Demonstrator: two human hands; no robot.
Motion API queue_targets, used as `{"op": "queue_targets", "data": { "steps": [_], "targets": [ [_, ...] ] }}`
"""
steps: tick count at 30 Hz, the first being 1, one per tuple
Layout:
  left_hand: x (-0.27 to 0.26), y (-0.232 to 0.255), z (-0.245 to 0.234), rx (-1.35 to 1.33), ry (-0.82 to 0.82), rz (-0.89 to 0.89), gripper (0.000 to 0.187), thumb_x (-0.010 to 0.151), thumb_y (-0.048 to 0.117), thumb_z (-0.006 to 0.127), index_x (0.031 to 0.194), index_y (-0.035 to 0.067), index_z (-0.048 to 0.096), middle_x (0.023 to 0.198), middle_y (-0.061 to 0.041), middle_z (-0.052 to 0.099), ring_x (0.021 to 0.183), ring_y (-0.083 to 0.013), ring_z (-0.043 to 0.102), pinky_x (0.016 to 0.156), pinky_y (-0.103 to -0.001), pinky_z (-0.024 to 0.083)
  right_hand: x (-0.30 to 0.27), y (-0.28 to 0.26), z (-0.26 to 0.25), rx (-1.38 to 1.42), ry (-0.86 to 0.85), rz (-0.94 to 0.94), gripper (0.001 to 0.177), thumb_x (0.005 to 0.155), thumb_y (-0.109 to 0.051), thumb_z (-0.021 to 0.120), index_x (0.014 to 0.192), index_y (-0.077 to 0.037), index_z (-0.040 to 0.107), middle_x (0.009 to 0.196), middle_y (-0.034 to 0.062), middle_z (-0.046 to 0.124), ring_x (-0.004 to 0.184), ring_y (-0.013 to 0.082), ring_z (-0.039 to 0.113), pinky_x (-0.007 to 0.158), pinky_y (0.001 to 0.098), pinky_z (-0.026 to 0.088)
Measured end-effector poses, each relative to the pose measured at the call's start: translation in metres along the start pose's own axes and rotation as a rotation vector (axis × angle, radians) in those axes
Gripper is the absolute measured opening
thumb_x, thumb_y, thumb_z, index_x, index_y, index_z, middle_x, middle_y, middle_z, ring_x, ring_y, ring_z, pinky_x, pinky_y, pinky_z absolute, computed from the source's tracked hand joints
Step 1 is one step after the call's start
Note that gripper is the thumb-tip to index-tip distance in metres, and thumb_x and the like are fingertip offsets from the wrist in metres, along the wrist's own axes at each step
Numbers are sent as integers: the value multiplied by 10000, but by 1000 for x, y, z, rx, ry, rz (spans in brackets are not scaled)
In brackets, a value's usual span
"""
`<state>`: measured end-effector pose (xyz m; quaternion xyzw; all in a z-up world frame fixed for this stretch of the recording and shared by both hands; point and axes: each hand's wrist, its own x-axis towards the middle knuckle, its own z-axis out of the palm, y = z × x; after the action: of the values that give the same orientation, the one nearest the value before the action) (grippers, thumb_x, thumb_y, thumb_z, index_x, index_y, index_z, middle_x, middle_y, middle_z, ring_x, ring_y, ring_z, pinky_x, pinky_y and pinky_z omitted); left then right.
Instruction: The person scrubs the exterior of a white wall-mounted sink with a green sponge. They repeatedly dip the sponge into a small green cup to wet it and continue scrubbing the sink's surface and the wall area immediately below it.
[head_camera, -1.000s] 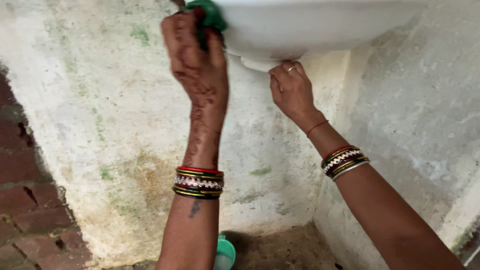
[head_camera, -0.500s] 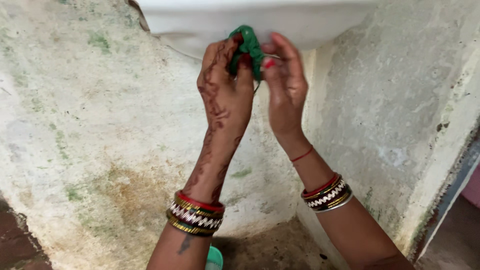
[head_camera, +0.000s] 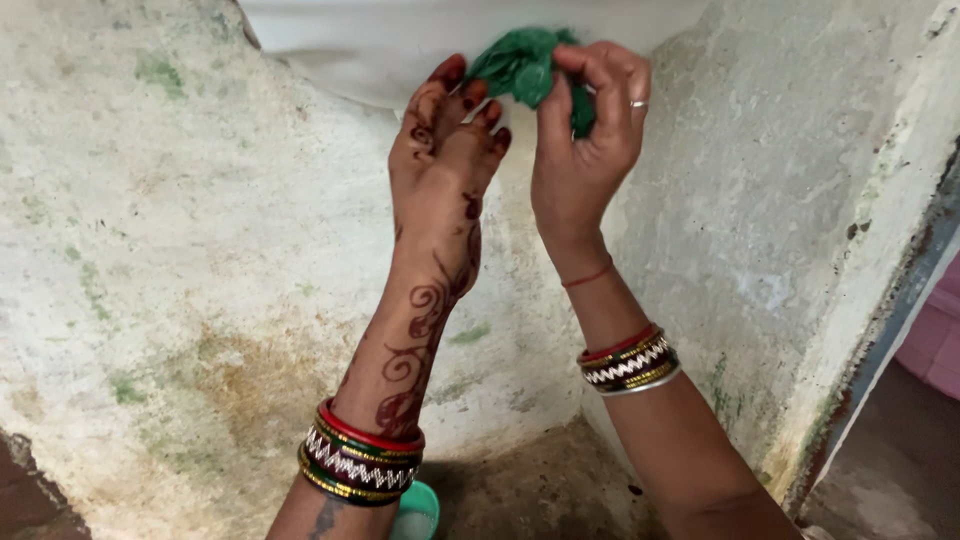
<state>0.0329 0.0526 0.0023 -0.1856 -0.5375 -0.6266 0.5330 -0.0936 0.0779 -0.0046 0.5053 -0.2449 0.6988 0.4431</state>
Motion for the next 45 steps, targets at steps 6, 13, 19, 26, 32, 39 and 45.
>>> {"op": "queue_targets", "data": {
  "steps": [6, 13, 19, 26, 32, 39, 45],
  "targets": [
    [5, 9, -23, -35, 59, 38, 411, 1080, 106, 444, 1431, -80, 549, 1300, -161, 662, 1155, -210, 662, 996, -292, 570, -4, -24, 41, -110, -127, -158, 303, 1083, -66, 697, 1376, -99, 627, 1366, 68, 453, 1254, 196, 555, 1081, 299, 580],
    [-4, 10, -20, 140, 116, -4, 438, 1002, 110, 471, 1419, -5, 537, 1255, -81, 658, 1134, -172, 672, 1012, -352, 583, 10, 15, 27, -232, -183, -327, 296, 1052, 77, 679, 1277, -114, 650, 1367, 36, 472, 1241, 196, 596, 1015, 253, 590],
    [-1, 9, -27, 101, 161, -19, 445, 997, 94, 557, 1427, -18, 535, 1194, -101, 642, 1077, -205, 662, 1010, -392, 581, 10, 52, -16, -106, 142, 94, 286, 1027, 102, 657, 1240, -88, 677, 1343, 74, 516, 1261, 241, 609, 1065, 318, 601],
    [-1, 3, -27, 58, 139, -37, 491, 1003, 198, 525, 1439, -28, 504, 1216, -97, 638, 1152, -208, 651, 1032, -399, 549, -5, 11, 27, -149, 3, -100, 292, 1026, 66, 681, 1277, -84, 668, 1338, 45, 513, 1290, 210, 589, 1089, 269, 586],
    [-3, -3, -25, 43, 118, -33, 501, 1008, 223, 541, 1452, -5, 488, 1215, -90, 619, 1173, -219, 623, 1060, -420, 523, 8, 31, 5, -164, 11, -64, 275, 1023, 77, 663, 1222, -105, 714, 1313, 36, 541, 1244, 191, 619, 1078, 286, 579],
    [-4, 0, -26, 62, 152, -45, 478, 1017, 250, 565, 1433, 20, 518, 1187, -78, 623, 1164, -218, 625, 1076, -423, 531, 27, 67, -38, 84, 251, 240, 274, 1090, 39, 599, 1295, -87, 730, 1300, 64, 594, 1092, 172, 615, 1044, 319, 581],
    [-3, -3, -29, 35, 167, -26, 517, 1056, 353, 495, 1441, 9, 514, 1228, -117, 603, 1190, -251, 602, 1076, -464, 510, 5, 24, 15, -73, 217, 149, 401, 1084, -50, 669, 1461, -144, 569, 1463, 60, 447, 1374, 210, 524, 1114, 322, 568]
  ]
}}
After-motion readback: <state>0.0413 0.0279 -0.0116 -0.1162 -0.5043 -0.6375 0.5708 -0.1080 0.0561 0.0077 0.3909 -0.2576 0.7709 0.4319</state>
